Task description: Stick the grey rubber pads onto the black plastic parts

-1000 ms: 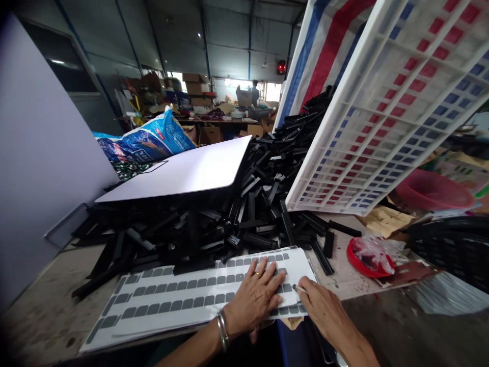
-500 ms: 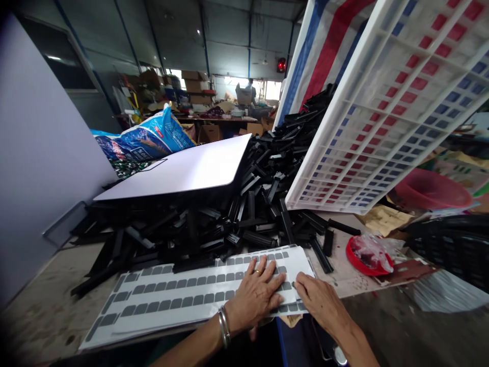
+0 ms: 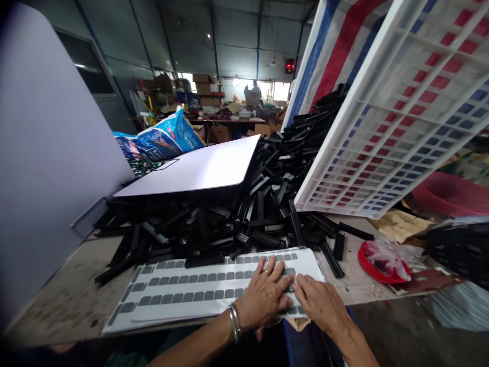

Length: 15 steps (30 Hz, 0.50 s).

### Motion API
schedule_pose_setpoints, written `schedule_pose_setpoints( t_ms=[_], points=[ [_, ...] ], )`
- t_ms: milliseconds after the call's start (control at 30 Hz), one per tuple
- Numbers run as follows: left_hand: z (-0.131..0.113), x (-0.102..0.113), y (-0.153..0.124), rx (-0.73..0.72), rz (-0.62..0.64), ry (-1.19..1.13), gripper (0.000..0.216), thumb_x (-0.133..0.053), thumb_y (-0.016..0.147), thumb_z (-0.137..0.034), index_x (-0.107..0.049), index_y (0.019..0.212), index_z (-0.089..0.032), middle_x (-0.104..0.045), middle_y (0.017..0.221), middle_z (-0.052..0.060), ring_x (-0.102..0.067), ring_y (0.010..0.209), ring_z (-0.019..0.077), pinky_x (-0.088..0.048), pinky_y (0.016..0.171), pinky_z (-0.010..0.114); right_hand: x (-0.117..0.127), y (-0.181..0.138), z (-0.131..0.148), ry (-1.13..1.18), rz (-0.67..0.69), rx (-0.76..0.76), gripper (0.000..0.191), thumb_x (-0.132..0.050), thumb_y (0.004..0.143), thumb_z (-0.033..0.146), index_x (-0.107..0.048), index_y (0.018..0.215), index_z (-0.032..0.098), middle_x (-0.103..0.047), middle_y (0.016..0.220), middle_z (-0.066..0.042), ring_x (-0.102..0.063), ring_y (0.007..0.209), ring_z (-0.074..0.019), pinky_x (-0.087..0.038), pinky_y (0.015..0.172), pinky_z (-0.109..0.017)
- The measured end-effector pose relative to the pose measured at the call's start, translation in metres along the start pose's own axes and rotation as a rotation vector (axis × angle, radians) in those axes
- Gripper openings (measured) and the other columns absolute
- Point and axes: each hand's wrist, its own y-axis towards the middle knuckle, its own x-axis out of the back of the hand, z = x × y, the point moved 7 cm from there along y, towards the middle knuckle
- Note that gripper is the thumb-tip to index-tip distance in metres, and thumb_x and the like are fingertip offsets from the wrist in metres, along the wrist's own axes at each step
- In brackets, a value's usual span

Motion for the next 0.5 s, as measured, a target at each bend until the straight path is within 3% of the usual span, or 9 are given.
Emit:
schedule_pose_setpoints(
  t_ms=[333, 500],
  points=[
    [-0.001, 0.005, 0.002, 0.006, 0.023, -0.054, 0.052, -0.037, 0.100, -0.052, -0.040, 0.145, -0.026, -0.039, 0.150, 0.012, -0.024, 0.145, 0.0395, -0.020, 0.116, 0.062, 0.005, -0.008, -0.015, -0.030, 0.007, -0.060, 0.028, -0.030, 0.103, 0.032, -0.052, 0.086, 0.027, -0.071, 0.082, 0.001, -0.069, 0.076, -0.0202, -0.038, 0.065, -0.030],
    [-0.002, 0.006, 0.001, -0.002, 0.037, -0.070, 0.053, -0.035, 0.100, -0.053, -0.040, 0.145, -0.025, -0.038, 0.151, 0.014, -0.022, 0.145, 0.0407, -0.019, 0.116, 0.063, 0.006, -0.006, -0.014, -0.006, 0.031, -0.079, 0.030, -0.028, 0.102, 0.033, -0.053, 0.086, 0.026, -0.071, 0.081, -0.003, -0.069, 0.075, -0.0244, -0.037, 0.065, -0.033]
  ],
)
